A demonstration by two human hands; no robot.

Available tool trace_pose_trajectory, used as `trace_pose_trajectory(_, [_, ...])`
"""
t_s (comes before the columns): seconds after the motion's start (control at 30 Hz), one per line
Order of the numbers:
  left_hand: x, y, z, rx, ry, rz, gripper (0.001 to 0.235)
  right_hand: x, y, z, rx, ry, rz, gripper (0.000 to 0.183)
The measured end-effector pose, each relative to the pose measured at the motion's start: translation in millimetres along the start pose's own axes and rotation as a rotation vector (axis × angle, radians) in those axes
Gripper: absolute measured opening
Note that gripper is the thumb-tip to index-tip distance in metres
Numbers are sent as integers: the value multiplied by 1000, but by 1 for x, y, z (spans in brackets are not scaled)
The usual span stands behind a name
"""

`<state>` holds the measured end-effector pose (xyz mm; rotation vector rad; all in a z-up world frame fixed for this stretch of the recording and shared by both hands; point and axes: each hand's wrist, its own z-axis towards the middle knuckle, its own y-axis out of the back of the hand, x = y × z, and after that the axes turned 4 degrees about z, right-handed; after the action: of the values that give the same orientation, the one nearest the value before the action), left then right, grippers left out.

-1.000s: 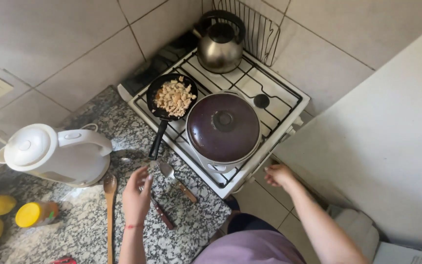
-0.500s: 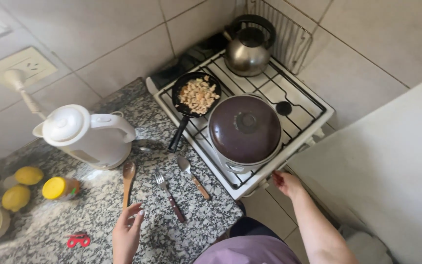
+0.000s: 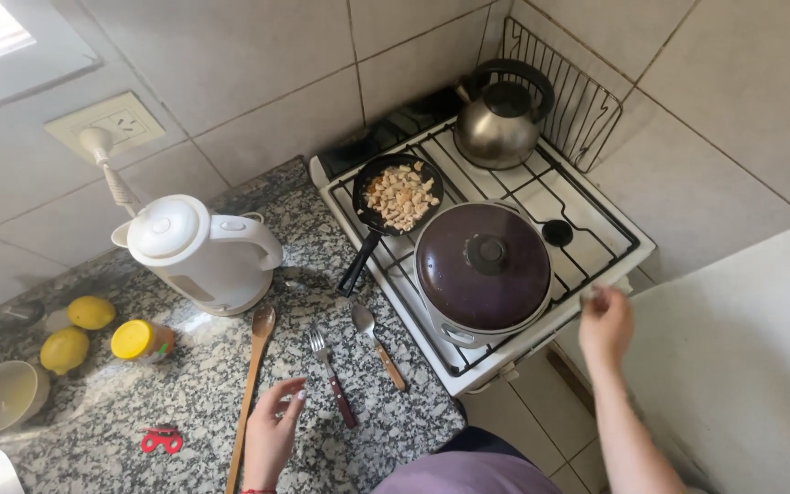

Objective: The person stirs diced chicken in a frying pan on a gas stove using a wooden spoon. They then open a pot lid to check the contents and stir a dark mixture inside. The person fills an electric kettle with water at the sink and later adds a spoonful of a yellow substance from a jar into a small bowl.

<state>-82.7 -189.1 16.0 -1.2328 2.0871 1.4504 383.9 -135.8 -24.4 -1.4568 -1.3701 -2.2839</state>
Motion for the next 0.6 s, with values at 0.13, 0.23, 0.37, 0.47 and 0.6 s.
trace_pose_trajectory(0.13, [-14,-15,2,12,-103,-15,30,132,16,6,205,478,145,25])
trace_pose_trajectory(0.23, [-27,-25,-3,58,-72,-61,26,175,1,9,567,579,-211,52])
trace_pose_trajectory(0.37, [-42,-32,-10,76,-40,-91,24,183,-17,21,713,551,-376,38])
trace_pose_trajectory(0.47, [-41,-36,-14,67,-23,-68,23,189,-7,32,671,500,-312,32])
trace_pose_trajectory(0.6, [-38,-49,-11,35,-9,-61,23,201,28,82,453,506,-235,33])
